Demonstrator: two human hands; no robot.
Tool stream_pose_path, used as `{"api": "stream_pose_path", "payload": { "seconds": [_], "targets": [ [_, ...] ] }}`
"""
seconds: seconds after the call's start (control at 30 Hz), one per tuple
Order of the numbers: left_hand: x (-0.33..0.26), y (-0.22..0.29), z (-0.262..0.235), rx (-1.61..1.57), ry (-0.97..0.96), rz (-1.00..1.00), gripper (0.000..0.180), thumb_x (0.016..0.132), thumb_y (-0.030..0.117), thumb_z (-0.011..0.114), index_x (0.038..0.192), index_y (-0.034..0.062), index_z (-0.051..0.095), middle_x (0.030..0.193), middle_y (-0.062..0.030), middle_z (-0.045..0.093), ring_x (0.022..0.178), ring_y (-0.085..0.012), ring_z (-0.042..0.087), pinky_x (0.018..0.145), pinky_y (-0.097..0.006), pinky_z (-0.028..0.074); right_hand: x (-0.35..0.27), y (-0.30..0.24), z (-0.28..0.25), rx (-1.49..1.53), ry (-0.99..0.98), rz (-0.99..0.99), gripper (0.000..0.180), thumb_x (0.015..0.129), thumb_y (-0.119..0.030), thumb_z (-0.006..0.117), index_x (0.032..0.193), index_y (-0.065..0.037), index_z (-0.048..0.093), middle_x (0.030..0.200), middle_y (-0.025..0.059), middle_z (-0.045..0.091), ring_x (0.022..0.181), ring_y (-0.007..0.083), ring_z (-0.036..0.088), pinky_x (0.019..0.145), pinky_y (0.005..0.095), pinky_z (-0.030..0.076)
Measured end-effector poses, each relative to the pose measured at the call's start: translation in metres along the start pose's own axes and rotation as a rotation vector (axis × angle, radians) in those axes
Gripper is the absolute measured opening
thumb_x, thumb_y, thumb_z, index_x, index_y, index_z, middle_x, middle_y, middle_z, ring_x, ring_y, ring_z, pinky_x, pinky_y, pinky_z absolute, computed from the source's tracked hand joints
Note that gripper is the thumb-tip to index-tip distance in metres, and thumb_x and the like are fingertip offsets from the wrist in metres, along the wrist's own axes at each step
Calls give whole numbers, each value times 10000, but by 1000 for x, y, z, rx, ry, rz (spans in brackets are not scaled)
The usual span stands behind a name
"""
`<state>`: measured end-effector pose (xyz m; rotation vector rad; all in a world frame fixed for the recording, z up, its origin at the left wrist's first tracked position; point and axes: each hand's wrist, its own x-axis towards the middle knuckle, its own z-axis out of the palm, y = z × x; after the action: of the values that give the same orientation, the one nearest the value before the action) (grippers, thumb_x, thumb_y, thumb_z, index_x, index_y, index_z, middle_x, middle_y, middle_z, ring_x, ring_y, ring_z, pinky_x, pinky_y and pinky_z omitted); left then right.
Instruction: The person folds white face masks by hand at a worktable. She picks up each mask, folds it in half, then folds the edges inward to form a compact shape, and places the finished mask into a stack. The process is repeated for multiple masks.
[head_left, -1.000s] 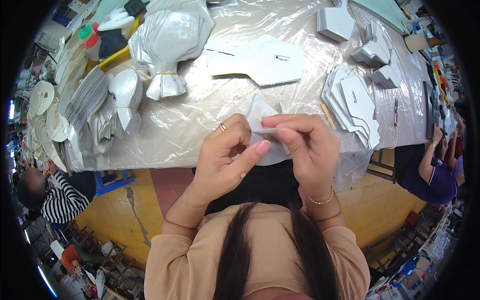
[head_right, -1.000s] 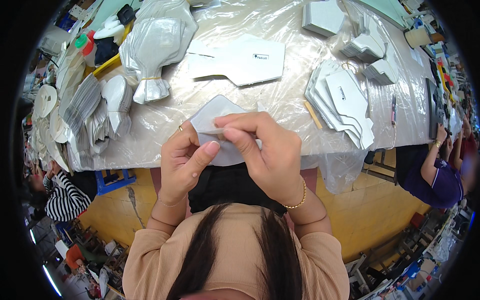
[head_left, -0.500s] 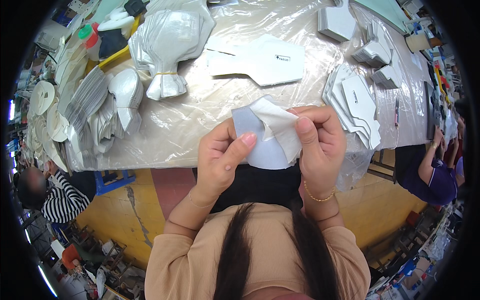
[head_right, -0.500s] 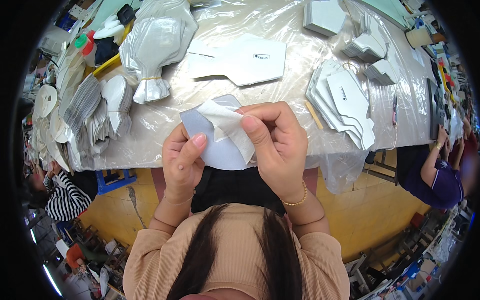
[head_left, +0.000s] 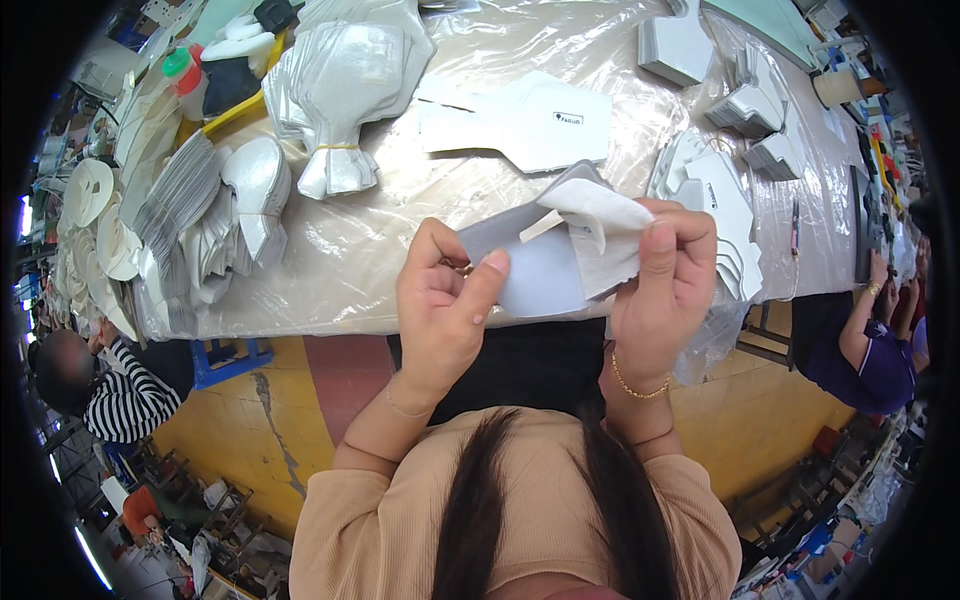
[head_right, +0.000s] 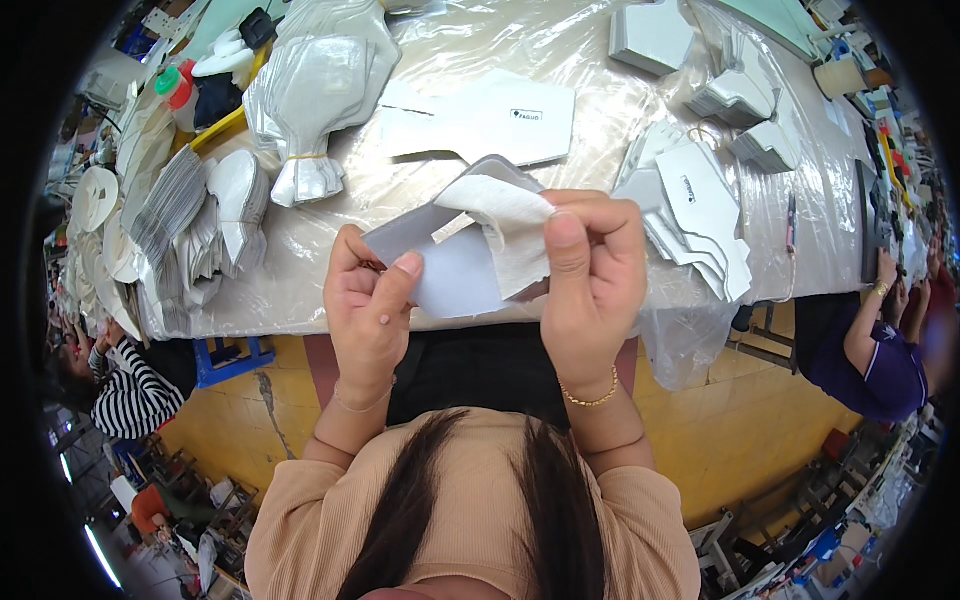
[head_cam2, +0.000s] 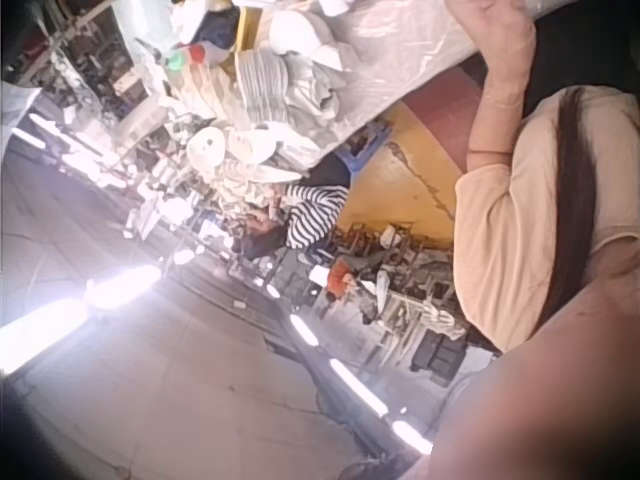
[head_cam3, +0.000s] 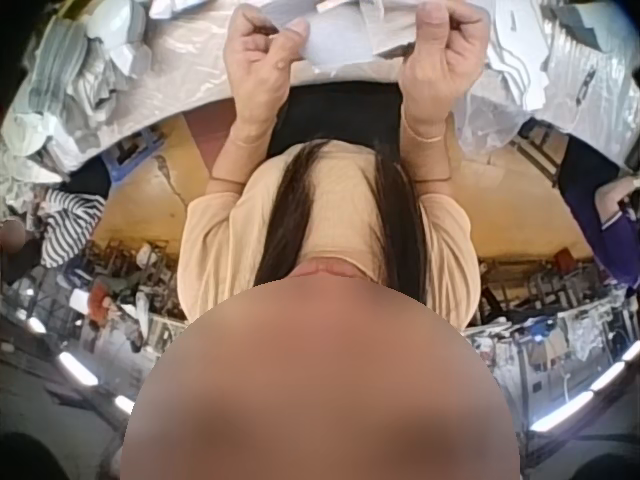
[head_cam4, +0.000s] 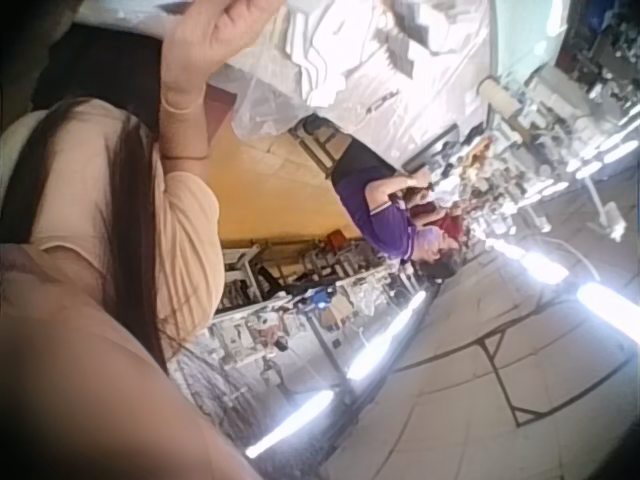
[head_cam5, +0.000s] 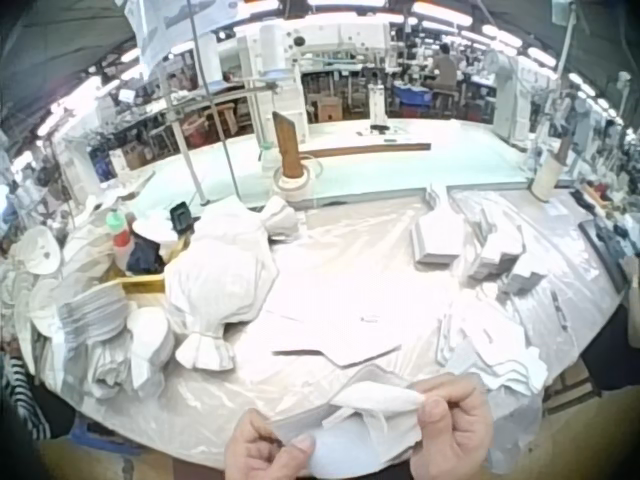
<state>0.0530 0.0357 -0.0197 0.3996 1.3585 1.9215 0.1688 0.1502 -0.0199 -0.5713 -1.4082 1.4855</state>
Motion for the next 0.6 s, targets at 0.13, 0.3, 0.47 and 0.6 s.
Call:
{"api": "stream_pose_path", "payload": {
  "seconds": [0.13,0.3,0.47,0.6],
  "targets": [
    [1,0,-3,20,0,13,253,939,40,652,905,80,405,731,36,483,592,15,403,496,-171,297,6,-1,-8,104,40,91,189,1053,-187,519,1026,1,522,1028,97,644,857,104,570,804,256,475],
    [1,-2,-6,-1,11,-12,259,938,15,641,921,80,391,773,21,473,614,7,422,515,-169,324,14,7,-14,280,128,189,148,1048,-170,535,1035,-22,527,988,41,627,818,44,547,702,193,452],
    [3,-6,0,-8,-86,-23,268,942,0,619,1069,63,391,927,-40,525,646,-15,451,530,-185,366,9,12,-16,271,22,231,148,1047,-182,541,1057,-36,525,925,14,604,823,41,548,718,194,449],
    [4,-7,7,65,-156,-2,377,945,0,607,1231,43,365,1045,-88,549,657,-46,486,555,-203,418,4,9,-11,87,-36,198,207,1031,-210,576,1127,-39,510,988,30,625,889,60,571,756,213,464]
  ]
}}
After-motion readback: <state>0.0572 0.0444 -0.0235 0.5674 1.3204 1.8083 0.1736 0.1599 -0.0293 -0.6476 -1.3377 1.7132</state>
